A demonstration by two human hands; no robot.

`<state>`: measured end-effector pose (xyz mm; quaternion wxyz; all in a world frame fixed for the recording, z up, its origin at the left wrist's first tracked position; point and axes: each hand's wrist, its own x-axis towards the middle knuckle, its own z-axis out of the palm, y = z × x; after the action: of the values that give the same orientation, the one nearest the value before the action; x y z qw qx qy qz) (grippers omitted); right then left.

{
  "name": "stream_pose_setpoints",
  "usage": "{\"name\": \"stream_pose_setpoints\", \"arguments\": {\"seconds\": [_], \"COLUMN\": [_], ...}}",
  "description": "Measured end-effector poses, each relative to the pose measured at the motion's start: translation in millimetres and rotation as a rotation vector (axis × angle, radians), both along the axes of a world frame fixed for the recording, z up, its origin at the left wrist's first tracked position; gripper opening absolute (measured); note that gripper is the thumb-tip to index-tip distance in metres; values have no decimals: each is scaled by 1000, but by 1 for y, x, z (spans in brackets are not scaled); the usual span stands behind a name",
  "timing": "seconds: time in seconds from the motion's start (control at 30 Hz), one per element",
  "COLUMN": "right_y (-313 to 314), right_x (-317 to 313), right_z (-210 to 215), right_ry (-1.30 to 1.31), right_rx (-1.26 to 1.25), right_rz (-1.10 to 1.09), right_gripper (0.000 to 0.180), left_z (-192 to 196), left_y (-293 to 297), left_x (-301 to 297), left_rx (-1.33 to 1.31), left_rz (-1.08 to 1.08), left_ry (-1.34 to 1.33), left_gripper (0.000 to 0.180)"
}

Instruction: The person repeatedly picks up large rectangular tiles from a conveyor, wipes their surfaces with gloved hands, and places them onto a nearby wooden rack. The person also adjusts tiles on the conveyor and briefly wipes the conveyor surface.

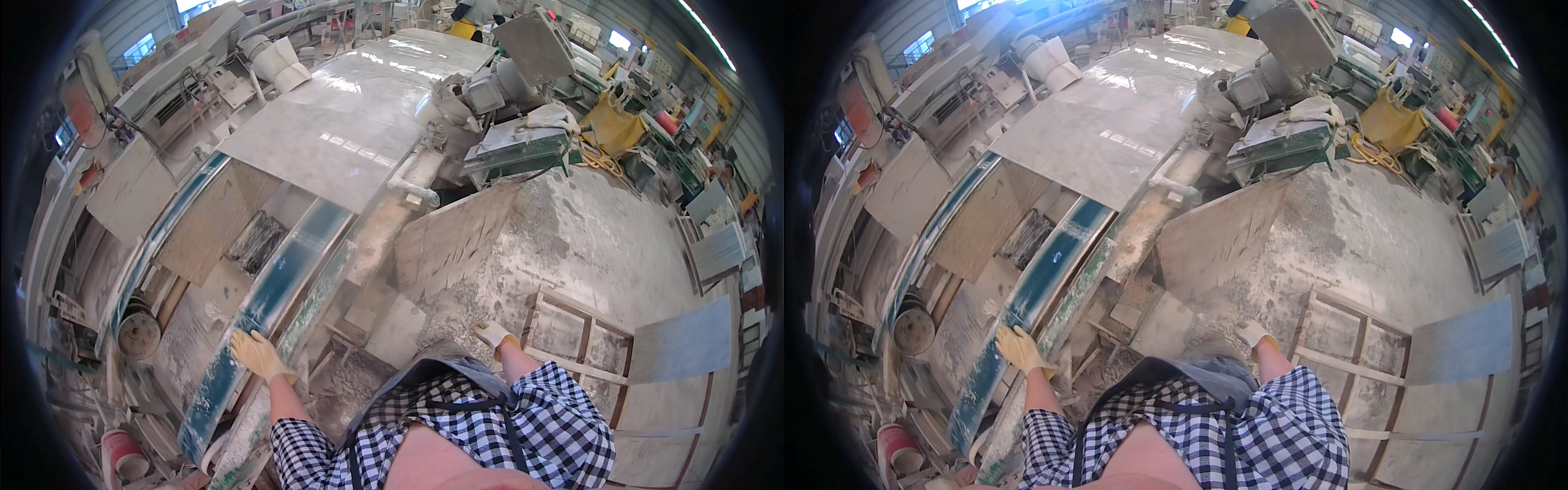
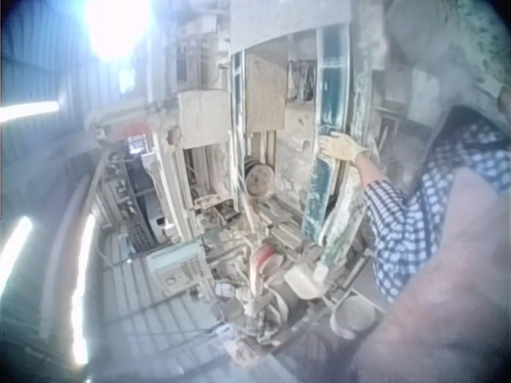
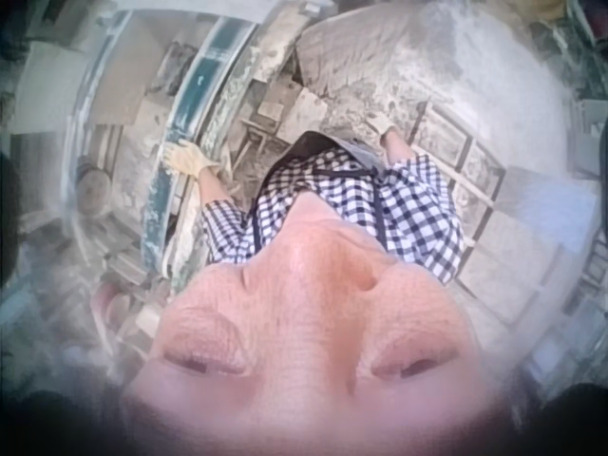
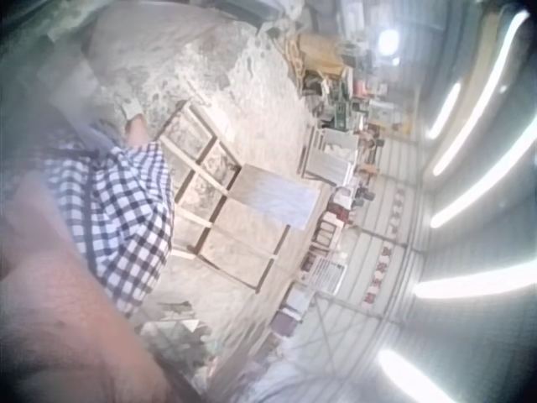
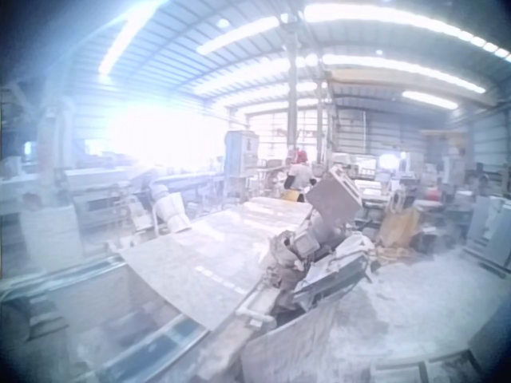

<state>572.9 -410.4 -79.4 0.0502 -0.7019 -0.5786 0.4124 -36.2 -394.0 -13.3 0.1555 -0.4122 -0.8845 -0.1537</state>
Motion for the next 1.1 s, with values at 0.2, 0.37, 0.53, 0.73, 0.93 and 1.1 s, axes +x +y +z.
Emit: {"name": "stream_pose_setpoints", "arguments": {"seconds": [0.2, 0.37, 0.53, 0.73, 0.93, 1.1], "right_y": [-11, -21, -27, -22, -30, -48], "right_x": [6, -1, -1, 5, 11, 15], "right_z": [-21, -3, -7, -70, -99, -92], "right_ry": [-5, 89, 77, 6, 1, 4], "right_rx": [38, -1, 46, 206, 254, 290], "right_rz": [-40, -151, -168, -140, -186, -263], "right_gripper": [51, 50, 47, 42, 44, 47], "left_z": [15, 18, 9, 1, 4, 8], "left_y": [-3, -2, 0, 2, 1, 5], "left_x": [8, 9, -2, -24, -44, -39], "left_rx": [-60, -144, -190, -270, -396, -439], "left_rz": [26, 32, 38, -25, -13, 45], "left_ry": [-28, -40, 66, 36, -170, -191], "left_gripper": [51, 52, 51, 52, 58, 58]}}
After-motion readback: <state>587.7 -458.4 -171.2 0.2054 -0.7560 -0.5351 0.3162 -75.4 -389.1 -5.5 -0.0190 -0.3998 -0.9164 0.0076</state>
